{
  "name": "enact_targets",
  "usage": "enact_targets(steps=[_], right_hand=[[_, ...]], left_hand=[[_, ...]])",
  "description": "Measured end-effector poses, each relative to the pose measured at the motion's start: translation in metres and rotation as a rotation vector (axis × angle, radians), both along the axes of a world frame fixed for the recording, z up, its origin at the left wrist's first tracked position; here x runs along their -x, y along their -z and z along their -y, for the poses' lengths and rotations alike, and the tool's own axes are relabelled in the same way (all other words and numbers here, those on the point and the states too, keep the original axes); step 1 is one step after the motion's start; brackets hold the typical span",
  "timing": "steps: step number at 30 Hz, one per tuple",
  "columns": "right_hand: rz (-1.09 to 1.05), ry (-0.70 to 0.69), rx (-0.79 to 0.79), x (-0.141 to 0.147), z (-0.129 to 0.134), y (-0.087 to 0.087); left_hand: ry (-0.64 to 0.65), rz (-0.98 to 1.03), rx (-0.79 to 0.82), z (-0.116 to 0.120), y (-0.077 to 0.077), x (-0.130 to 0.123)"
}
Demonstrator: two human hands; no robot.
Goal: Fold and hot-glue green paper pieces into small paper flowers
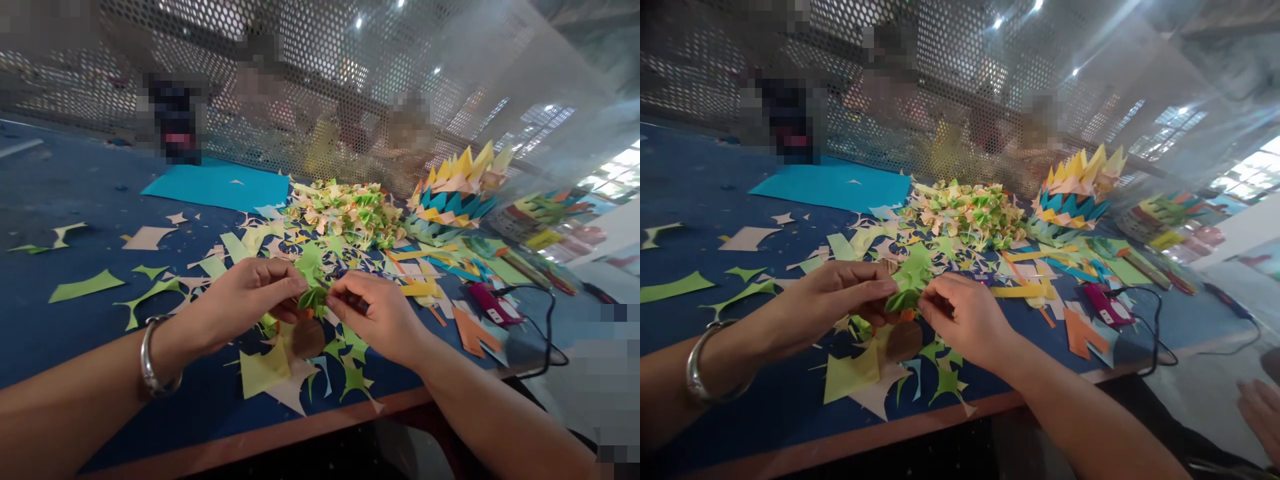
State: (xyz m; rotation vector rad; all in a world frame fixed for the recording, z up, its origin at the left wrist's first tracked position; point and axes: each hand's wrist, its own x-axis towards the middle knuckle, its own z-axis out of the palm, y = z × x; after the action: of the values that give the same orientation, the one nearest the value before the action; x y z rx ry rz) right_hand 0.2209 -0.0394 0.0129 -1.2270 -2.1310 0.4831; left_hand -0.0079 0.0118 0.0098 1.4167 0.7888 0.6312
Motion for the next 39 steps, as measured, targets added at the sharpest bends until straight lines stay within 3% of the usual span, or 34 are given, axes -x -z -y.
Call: enact_targets(steps=[6,16,21,23,30,39], right_hand=[[-0.027,-0.008,0.012,0.003,-0.001,0.000],[-0.051,-0.053,0.034,0.008,-0.008,-0.001],[-0.038,-0.048,0.112,0.006,-0.017,0.010],[0.007,-0.045,0.133,0.005,-0.019,0.015],[0.148,-0.050,0.157,0.001,-0.019,0.022],[0.173,0.003,0.180,-0.005,-0.019,0.023]], left_hand=[[0.050,-0.113,-0.196,-0.004,0.003,0.003],[0.045,-0.102,-0.198,-0.004,0.002,0.002],[-0.080,-0.451,-0.565,-0.012,0.001,0.011],[-0.098,-0.596,-0.644,-0.015,-0.003,0.017],[0.047,-0.834,-0.622,-0.012,-0.007,0.022],[-0.032,-0.931,-0.631,-0.010,0.005,0.013]])
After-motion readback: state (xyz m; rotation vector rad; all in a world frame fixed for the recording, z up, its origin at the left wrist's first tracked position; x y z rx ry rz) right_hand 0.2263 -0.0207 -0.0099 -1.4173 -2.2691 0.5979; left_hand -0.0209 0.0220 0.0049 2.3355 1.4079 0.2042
